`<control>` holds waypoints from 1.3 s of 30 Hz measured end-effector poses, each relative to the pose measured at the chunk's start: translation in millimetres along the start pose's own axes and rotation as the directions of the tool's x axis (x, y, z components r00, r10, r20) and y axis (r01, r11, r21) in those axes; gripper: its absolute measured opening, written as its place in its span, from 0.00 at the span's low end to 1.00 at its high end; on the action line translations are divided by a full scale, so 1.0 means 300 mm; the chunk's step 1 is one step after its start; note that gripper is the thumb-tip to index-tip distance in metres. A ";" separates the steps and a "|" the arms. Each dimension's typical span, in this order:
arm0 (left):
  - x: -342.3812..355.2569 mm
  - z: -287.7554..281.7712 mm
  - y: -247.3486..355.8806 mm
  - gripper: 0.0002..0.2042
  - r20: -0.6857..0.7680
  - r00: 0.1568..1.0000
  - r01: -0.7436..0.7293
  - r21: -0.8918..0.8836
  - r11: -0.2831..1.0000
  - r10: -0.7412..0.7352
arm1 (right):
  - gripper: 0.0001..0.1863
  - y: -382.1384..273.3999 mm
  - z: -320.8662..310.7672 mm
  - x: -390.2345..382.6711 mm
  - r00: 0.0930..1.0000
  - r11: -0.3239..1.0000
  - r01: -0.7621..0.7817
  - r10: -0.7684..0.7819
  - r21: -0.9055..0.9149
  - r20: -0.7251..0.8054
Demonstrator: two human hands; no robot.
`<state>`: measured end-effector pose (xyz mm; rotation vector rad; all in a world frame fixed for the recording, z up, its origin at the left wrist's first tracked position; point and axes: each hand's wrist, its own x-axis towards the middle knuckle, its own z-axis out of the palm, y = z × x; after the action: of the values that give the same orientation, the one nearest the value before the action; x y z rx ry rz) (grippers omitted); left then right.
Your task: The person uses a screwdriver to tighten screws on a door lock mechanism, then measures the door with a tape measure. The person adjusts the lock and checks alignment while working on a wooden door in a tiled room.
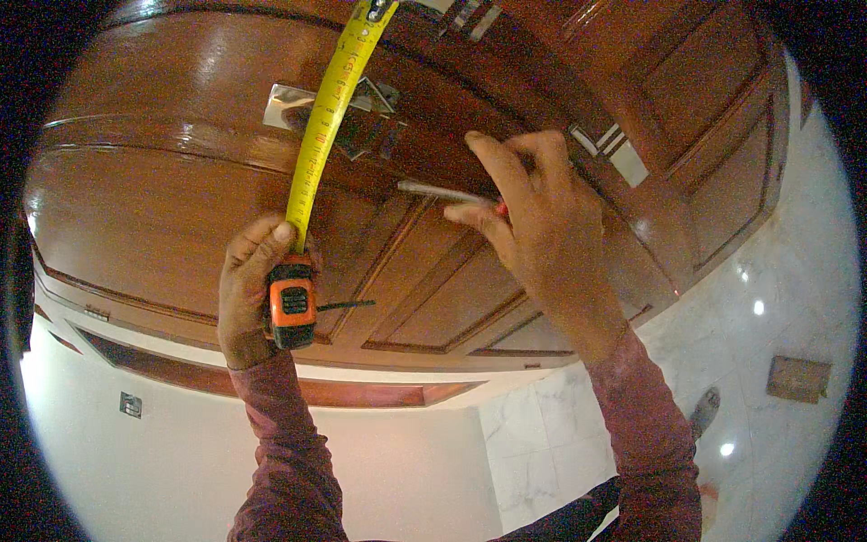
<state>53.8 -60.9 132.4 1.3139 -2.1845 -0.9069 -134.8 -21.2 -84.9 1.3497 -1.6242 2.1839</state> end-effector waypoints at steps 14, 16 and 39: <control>-0.317 0.022 -0.349 0.14 0.162 0.962 0.271 -0.432 0.860 -0.222 | 0.09 -0.075 -0.378 -1.073 0.312 0.307 -0.949 0.883 0.070 0.351; -0.510 0.069 -0.556 0.15 0.333 0.912 0.402 -0.601 0.691 -0.241 | 0.11 -0.292 -0.449 -1.098 0.222 0.240 -0.970 0.838 0.028 0.498; -1.137 0.739 -0.325 0.17 0.536 0.844 0.354 -0.582 0.732 0.018 | 0.35 -0.843 -0.758 -1.050 0.487 0.370 -0.863 0.792 0.345 0.368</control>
<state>124.3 278.5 -101.7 0.9774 -1.7508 -2.0885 60.8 396.8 -129.1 0.7489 -2.2581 3.3543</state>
